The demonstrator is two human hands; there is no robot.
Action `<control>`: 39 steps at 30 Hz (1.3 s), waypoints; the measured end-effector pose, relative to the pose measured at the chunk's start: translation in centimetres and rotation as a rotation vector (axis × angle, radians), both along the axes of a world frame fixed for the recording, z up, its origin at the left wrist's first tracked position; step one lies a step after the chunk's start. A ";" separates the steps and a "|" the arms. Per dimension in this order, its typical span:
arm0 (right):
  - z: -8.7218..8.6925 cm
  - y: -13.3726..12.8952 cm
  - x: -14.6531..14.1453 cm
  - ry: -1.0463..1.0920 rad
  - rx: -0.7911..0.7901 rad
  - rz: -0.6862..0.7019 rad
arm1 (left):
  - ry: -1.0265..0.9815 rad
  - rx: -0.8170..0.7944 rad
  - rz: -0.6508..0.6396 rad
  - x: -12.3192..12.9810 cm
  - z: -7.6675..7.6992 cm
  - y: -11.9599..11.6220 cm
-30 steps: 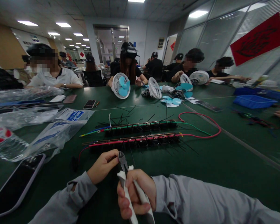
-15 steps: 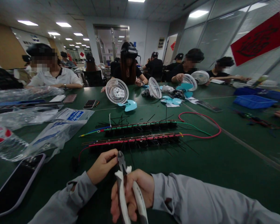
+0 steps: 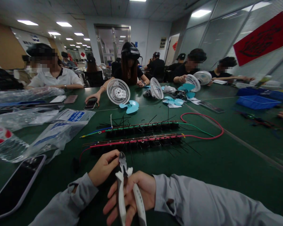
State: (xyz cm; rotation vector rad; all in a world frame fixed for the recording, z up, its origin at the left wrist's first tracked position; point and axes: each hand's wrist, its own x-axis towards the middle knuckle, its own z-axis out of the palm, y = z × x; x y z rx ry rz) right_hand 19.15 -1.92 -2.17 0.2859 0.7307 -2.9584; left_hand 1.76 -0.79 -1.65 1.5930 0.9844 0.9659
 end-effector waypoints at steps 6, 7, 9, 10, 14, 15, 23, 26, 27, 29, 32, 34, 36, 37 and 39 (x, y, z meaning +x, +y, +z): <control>0.0 0.2 0.3 0.055 0.010 0.034 | -0.017 -0.013 -0.017 0.0 0.2 -0.1; 0.2 0.2 0.3 0.066 0.017 0.028 | -0.019 -0.012 -0.018 0.0 0.2 -0.1; 0.4 0.1 0.4 0.072 0.030 0.009 | -0.020 -0.006 -0.019 0.0 0.2 -0.1; 0.5 0.0 0.4 0.069 0.033 -0.001 | -0.020 -0.002 -0.020 0.0 0.3 -0.1; 0.9 -0.2 0.5 0.065 0.033 0.005 | -0.028 0.008 -0.002 0.1 0.4 -0.1; 1.0 -0.3 0.5 0.067 0.033 0.008 | -0.031 0.008 0.012 0.1 0.5 -0.1; 1.2 -0.5 0.7 0.072 -0.008 0.001 | -0.045 -0.001 0.034 0.1 0.4 -0.1; 0.3 -0.2 0.4 0.076 -0.002 0.001 | -0.044 -0.001 0.024 0.0 0.3 -0.1; 0.0 -0.1 0.3 0.083 0.006 0.011 | -0.045 0.000 0.024 0.0 0.3 -0.1; -0.6 0.1 0.3 0.099 0.010 0.028 | -0.049 0.005 0.021 0.0 0.3 0.0; -0.7 0.1 0.6 0.099 -0.041 0.005 | -0.051 0.009 0.016 0.1 0.4 -0.1; -0.4 0.0 0.9 0.089 -0.073 -0.011 | -0.054 0.008 0.018 0.1 0.4 -0.1; 0.1 -0.1 1.2 0.080 -0.090 -0.005 | -0.066 0.006 0.017 0.2 0.5 -0.1; 0.3 -0.2 1.2 0.078 -0.095 -0.002 | -0.071 0.003 0.013 0.2 0.5 -0.1; 0.5 -0.2 1.3 0.077 -0.102 -0.003 | -0.075 -0.006 0.010 0.1 0.4 -0.1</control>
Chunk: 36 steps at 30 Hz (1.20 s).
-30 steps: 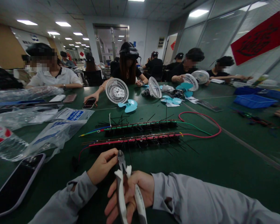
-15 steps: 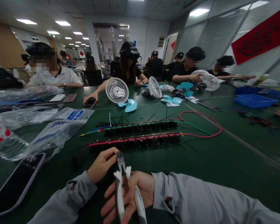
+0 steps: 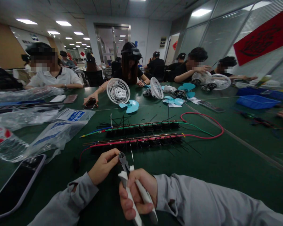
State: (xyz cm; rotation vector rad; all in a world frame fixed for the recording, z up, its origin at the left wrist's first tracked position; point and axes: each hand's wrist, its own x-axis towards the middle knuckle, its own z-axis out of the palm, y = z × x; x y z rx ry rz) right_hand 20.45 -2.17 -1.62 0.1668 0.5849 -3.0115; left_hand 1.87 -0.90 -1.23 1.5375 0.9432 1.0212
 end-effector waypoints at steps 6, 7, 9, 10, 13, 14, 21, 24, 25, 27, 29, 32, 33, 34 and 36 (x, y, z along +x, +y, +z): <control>-0.2 0.0 -0.2 -0.004 0.001 -0.018 | 0.019 0.000 -0.002 -0.2 -0.3 0.1; -0.4 0.0 -0.3 -0.003 0.011 -0.024 | 0.020 0.002 0.000 -0.2 -0.3 0.1; -0.8 0.0 -0.5 0.008 0.035 -0.043 | 0.021 0.000 0.015 -0.1 -0.3 0.2; -1.1 -0.1 -0.6 0.018 0.046 -0.056 | 0.023 -0.001 0.022 -0.1 -0.3 0.1; -1.9 -0.1 -0.8 0.067 0.065 -0.089 | 0.017 -0.009 0.041 0.1 -0.4 0.2; -2.2 -0.1 -0.9 0.085 0.070 -0.093 | 0.012 -0.006 0.050 0.1 -0.5 0.2; -1.8 0.3 -1.1 0.134 0.116 -0.005 | -0.086 -0.030 0.121 -0.1 -1.4 0.6; -0.7 0.3 -1.0 0.063 0.119 0.011 | -0.007 -0.020 0.100 -0.1 -0.8 0.4; -0.3 0.2 -0.9 0.041 0.111 0.012 | 0.009 -0.017 0.097 -0.1 -0.6 0.3; 0.5 0.1 -0.7 -0.012 0.104 0.017 | 0.029 -0.012 0.093 0.0 -0.3 0.2; 1.0 0.0 -0.6 -0.050 0.106 0.022 | 0.035 -0.013 0.093 -0.1 -0.3 0.2; 1.4 -0.1 -0.5 -0.076 0.108 0.027 | 0.027 -0.027 0.089 -0.2 -0.5 0.3; 1.4 -0.2 -0.5 -0.081 0.103 0.029 | 0.021 -0.032 0.086 -0.2 -0.6 0.3; 1.5 -0.2 -0.5 -0.085 0.095 0.031 | 0.014 -0.037 0.084 -0.2 -0.7 0.3; 1.6 -0.3 -0.4 -0.081 0.079 0.028 | 0.003 -0.040 0.084 -0.2 -0.7 0.3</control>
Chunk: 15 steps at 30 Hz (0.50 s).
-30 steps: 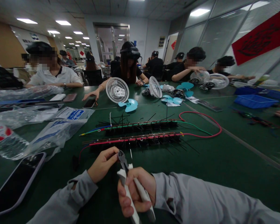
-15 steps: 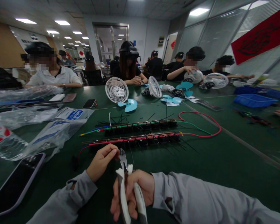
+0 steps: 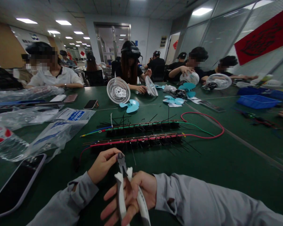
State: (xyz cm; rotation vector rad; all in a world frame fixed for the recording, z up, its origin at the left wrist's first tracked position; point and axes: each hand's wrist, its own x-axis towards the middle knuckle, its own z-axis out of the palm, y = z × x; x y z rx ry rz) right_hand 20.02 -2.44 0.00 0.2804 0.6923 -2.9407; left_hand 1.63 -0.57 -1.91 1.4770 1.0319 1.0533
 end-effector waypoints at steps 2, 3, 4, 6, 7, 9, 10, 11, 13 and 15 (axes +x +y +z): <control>0.1 -0.1 0.1 0.020 -0.007 -0.015 | -0.005 0.009 0.001 0.0 0.0 0.0; 0.2 -0.1 0.1 0.030 -0.007 -0.022 | -0.006 0.014 -0.002 0.0 0.1 0.0; 0.2 -0.1 0.2 0.037 -0.008 -0.027 | -0.007 0.018 -0.006 0.0 0.1 0.0; 0.2 -0.1 0.2 0.041 -0.011 -0.030 | -0.007 0.023 -0.019 -0.1 0.1 0.0; 0.2 -0.1 0.2 0.039 -0.011 -0.029 | -0.008 0.026 -0.025 -0.1 0.1 0.0; 0.3 -0.2 0.2 0.032 -0.009 -0.031 | -0.007 0.041 -0.031 -0.1 0.1 0.0; 0.3 -0.2 0.2 0.030 -0.007 -0.033 | -0.005 0.047 -0.032 -0.1 0.1 0.0; 0.4 -0.2 0.2 0.030 -0.003 -0.033 | -0.003 0.051 -0.032 -0.1 0.1 0.0; 0.5 -0.2 0.2 0.034 0.006 -0.034 | -0.003 0.057 -0.029 -0.1 0.1 0.0; 0.5 -0.2 0.3 0.033 0.010 -0.037 | -0.006 0.062 -0.026 -0.1 0.2 -0.1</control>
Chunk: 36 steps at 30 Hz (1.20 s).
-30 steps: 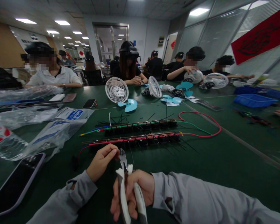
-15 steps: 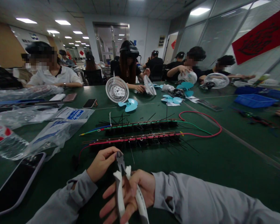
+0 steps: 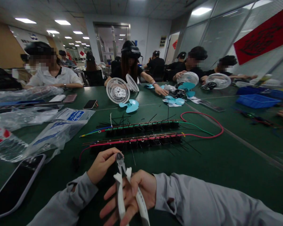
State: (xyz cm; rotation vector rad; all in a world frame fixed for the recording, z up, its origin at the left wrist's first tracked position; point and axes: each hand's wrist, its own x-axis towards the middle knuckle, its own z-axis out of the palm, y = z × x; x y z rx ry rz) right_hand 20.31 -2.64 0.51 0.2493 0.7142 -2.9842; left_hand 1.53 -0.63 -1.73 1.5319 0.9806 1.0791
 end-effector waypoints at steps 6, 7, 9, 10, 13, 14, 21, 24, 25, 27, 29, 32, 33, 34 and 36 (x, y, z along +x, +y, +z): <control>-0.1 0.0 -0.1 -0.007 -0.023 0.004 | 0.007 0.000 -0.027 0.0 0.1 -0.1; -0.1 0.0 -0.1 -0.008 -0.028 0.003 | 0.014 0.000 -0.032 0.0 0.1 -0.1; -0.3 0.1 -0.2 -0.012 -0.031 0.004 | 0.028 0.003 -0.040 0.0 0.1 0.0; -0.5 0.1 -0.3 -0.016 -0.030 0.007 | 0.034 0.007 -0.043 0.0 0.1 0.0; -1.3 0.3 -0.6 -0.040 -0.027 0.025 | 0.041 0.022 -0.058 0.0 0.1 0.0; -1.6 0.4 -0.7 -0.047 -0.024 0.033 | 0.043 0.027 -0.064 0.0 0.0 0.0; -1.6 0.6 -0.4 -0.006 -0.003 0.058 | 0.070 0.044 -0.089 -0.1 0.1 0.1; -1.5 0.6 -0.3 0.005 -0.007 0.055 | 0.080 0.042 -0.098 -0.1 0.2 0.1; -1.7 0.6 -0.4 0.009 -0.002 0.054 | 0.083 0.041 -0.100 -0.1 0.2 0.1; -2.3 0.7 -0.6 0.028 0.008 0.051 | 0.086 0.046 -0.102 -0.1 0.2 0.1; -2.9 0.7 -0.6 0.062 0.013 0.045 | 0.088 0.049 -0.101 -0.2 0.2 0.1; -3.2 0.5 -0.5 0.069 -0.017 -0.003 | 0.085 0.049 -0.098 -0.2 0.1 0.1; -3.1 0.5 -0.4 0.048 -0.028 -0.010 | 0.085 0.050 -0.099 -0.2 0.1 0.1; -2.9 0.4 -0.3 0.024 -0.037 -0.010 | 0.084 0.052 -0.100 -0.2 0.1 0.1; -2.5 0.3 -0.1 -0.011 -0.052 -0.010 | 0.081 0.056 -0.104 -0.2 0.2 0.1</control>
